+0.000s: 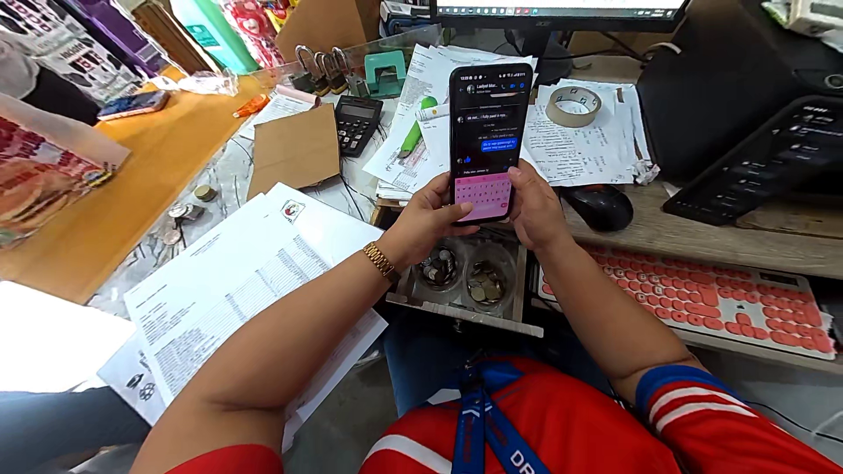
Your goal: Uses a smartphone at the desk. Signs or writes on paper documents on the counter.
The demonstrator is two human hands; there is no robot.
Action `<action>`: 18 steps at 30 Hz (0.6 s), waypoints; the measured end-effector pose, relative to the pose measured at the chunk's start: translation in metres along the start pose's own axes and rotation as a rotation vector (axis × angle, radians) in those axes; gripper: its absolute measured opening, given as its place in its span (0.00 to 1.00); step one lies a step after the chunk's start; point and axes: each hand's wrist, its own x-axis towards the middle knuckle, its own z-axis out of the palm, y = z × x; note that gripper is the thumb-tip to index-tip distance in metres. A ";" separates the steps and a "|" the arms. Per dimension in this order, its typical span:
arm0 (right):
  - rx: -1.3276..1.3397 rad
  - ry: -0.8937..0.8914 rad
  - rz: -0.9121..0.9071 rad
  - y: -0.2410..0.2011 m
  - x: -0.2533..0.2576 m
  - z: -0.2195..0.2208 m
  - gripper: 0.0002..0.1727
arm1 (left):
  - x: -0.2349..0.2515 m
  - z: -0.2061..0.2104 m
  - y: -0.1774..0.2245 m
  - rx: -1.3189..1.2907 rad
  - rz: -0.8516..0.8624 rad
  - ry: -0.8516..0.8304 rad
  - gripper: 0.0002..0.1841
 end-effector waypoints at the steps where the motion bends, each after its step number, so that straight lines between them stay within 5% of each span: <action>1: 0.003 0.011 -0.001 0.000 0.000 0.000 0.20 | 0.000 0.000 0.000 -0.003 -0.002 0.001 0.22; 7: -0.031 0.008 0.015 -0.001 -0.003 -0.003 0.23 | -0.001 0.003 0.003 -0.008 -0.006 0.004 0.21; 10: -0.219 -0.015 -0.122 -0.001 -0.010 0.000 0.27 | -0.004 0.000 0.003 0.008 0.017 -0.026 0.18; 14: -0.386 0.119 -0.226 -0.001 -0.027 0.009 0.65 | -0.010 0.011 -0.003 0.113 0.087 -0.143 0.34; 18: -0.403 0.212 -0.278 -0.012 -0.052 0.000 0.66 | -0.018 0.021 -0.017 0.167 0.195 -0.416 0.41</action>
